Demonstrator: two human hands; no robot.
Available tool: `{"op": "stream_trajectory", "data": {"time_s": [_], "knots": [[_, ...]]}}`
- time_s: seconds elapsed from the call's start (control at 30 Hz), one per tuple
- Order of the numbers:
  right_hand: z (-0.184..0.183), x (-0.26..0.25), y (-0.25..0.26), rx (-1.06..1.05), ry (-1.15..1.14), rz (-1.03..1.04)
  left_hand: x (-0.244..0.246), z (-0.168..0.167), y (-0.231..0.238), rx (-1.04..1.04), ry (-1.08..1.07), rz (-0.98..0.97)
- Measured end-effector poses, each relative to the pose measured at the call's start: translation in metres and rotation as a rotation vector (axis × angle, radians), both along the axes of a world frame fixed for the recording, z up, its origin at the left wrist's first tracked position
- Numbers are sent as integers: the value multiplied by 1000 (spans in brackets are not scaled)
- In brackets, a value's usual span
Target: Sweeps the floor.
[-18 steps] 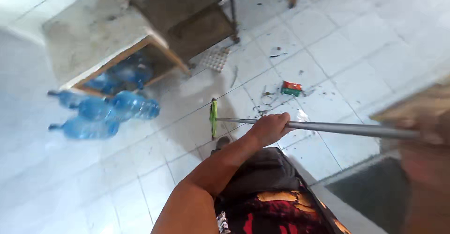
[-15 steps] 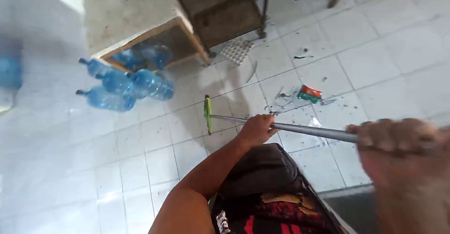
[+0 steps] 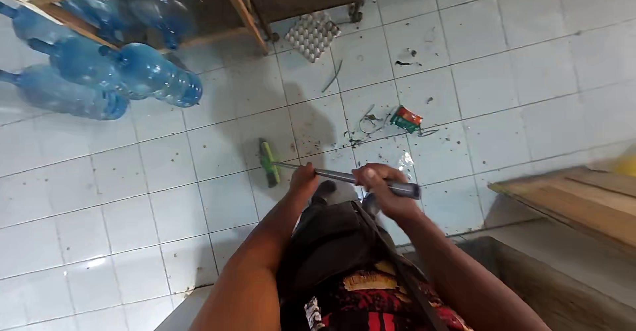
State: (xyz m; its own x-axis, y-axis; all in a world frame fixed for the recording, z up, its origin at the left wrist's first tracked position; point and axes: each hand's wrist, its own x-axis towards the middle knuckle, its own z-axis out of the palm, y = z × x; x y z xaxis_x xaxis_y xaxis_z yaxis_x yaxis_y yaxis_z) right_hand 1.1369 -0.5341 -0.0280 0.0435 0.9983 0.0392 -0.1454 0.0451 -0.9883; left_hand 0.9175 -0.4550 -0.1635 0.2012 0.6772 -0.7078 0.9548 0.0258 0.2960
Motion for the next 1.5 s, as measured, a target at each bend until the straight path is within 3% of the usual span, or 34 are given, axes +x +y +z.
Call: {"op": "stream_trajectory", "data": {"time_s": [0.17, 0.3, 0.4, 0.47, 0.53, 0.63, 0.77, 0.87, 0.97, 1.1, 1.17, 1.27, 1.37, 1.5], "knots": [[75, 148, -57, 4, -229, -165, 194, 20, -43, 34, -333, -89], [137, 223, -108, 38, -568, -234, 342, 42, -79, -24, -644, -302], [164, 252, -131, 105, -719, -184, 416, 65, -97, -55, -747, -581], [178, 269, -141, 170, -687, -201, 439, 87, -101, -63, -750, -687], [190, 289, -150, 228, -547, -172, 436, 106, -101, -24, -722, -731], [201, 301, -151, 293, -280, -74, 393, 130, -82, 71, -608, -726], [188, 280, -115, 303, -138, -67, 297, 139, -42, 152, -335, -488], [154, 261, -55, 215, -143, 37, 218, 119, 4, 199, -109, -195], [88, 221, 28, -25, -109, 185, 147, 76, 68, 204, 75, 79], [10, 163, 145, -420, 4, 134, 97, 18, 168, 175, 167, 256], [-2, 152, 186, -565, 185, 104, 94, 5, 212, 129, 184, 253], [12, 160, 228, -543, 279, 56, 119, -1, 271, 77, 132, 149], [51, 192, 247, -321, 206, -77, 189, 6, 308, 78, -6, 1], [113, 263, 242, -66, 16, -394, 317, 40, 313, 62, -238, -208]]}}
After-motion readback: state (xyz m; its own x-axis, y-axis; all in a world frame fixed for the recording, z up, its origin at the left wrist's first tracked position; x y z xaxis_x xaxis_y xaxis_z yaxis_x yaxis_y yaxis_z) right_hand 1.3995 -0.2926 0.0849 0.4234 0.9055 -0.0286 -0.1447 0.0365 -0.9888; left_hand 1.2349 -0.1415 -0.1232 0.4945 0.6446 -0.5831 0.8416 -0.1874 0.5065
